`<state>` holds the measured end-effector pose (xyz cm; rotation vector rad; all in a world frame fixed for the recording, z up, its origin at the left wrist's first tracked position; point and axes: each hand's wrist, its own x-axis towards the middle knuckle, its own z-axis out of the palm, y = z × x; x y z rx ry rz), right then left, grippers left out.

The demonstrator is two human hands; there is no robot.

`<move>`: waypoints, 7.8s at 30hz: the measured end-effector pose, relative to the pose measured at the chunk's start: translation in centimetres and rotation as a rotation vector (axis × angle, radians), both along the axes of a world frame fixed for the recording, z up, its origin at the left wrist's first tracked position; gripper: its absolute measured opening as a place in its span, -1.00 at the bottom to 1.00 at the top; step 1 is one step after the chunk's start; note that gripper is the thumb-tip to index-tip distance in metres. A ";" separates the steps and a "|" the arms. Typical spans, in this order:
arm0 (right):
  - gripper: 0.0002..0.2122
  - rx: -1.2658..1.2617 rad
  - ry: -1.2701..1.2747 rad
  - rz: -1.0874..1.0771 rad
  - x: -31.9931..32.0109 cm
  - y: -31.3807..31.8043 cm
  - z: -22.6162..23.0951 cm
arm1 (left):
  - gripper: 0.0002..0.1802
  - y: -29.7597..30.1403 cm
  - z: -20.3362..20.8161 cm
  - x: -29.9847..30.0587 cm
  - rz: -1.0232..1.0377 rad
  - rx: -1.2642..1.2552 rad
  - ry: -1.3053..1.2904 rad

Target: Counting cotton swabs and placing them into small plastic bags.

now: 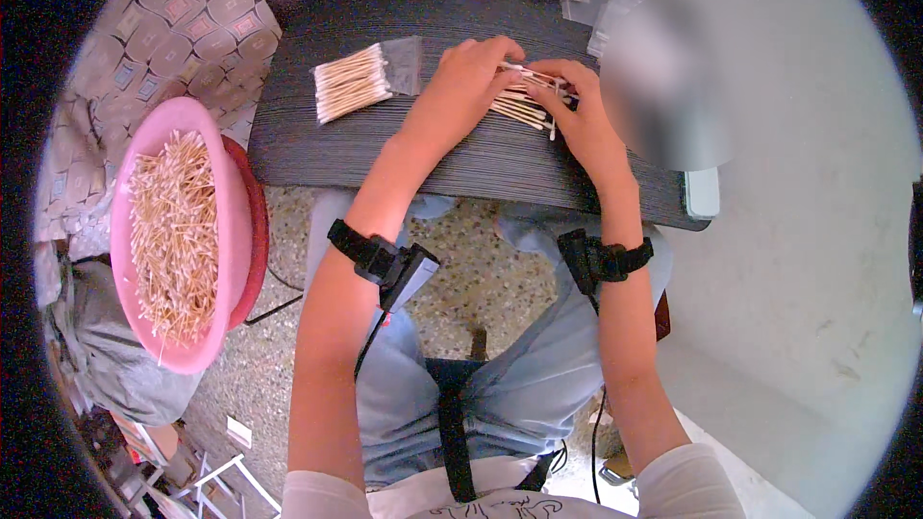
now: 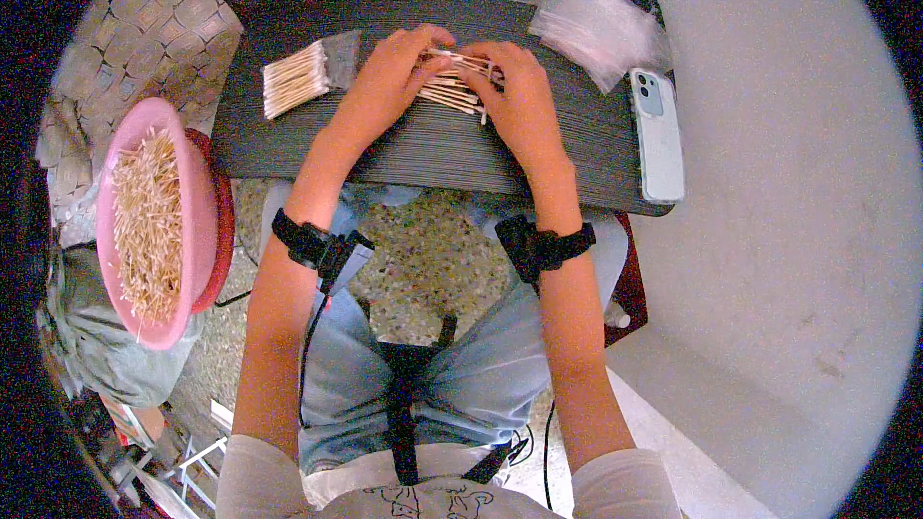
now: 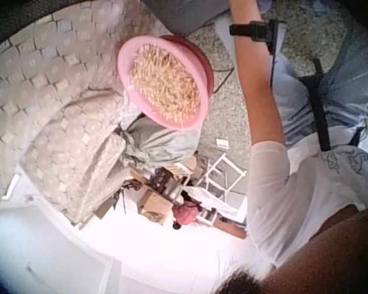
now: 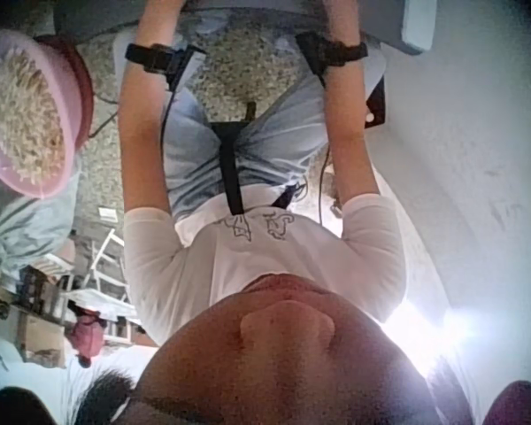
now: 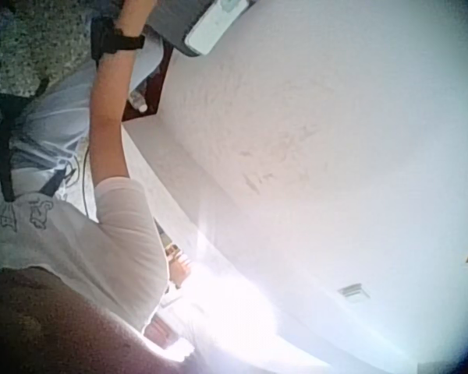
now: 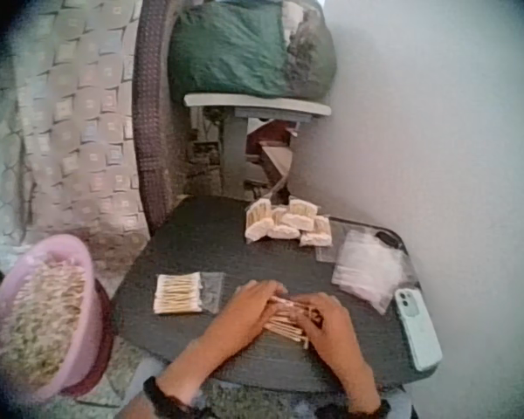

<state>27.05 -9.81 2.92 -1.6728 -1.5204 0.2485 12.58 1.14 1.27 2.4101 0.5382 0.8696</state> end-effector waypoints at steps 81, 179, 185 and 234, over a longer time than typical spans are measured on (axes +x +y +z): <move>-0.65 0.053 -0.043 0.038 -1.2 0.9 -0.3 | -0.30 -2.8 -0.7 -1.0 0.156 0.375 0.231; -0.87 -0.087 0.037 -0.111 2.6 -0.2 0.9 | -0.66 -3.2 0.6 -1.9 0.137 0.276 0.095; -0.88 -0.072 -0.057 -0.137 2.6 -0.3 0.6 | -0.63 -3.6 0.3 -1.5 0.141 0.322 0.141; -0.58 -0.072 -0.156 0.078 0.6 0.2 -1.8 | -0.59 -2.7 -1.2 -0.1 0.250 0.233 0.141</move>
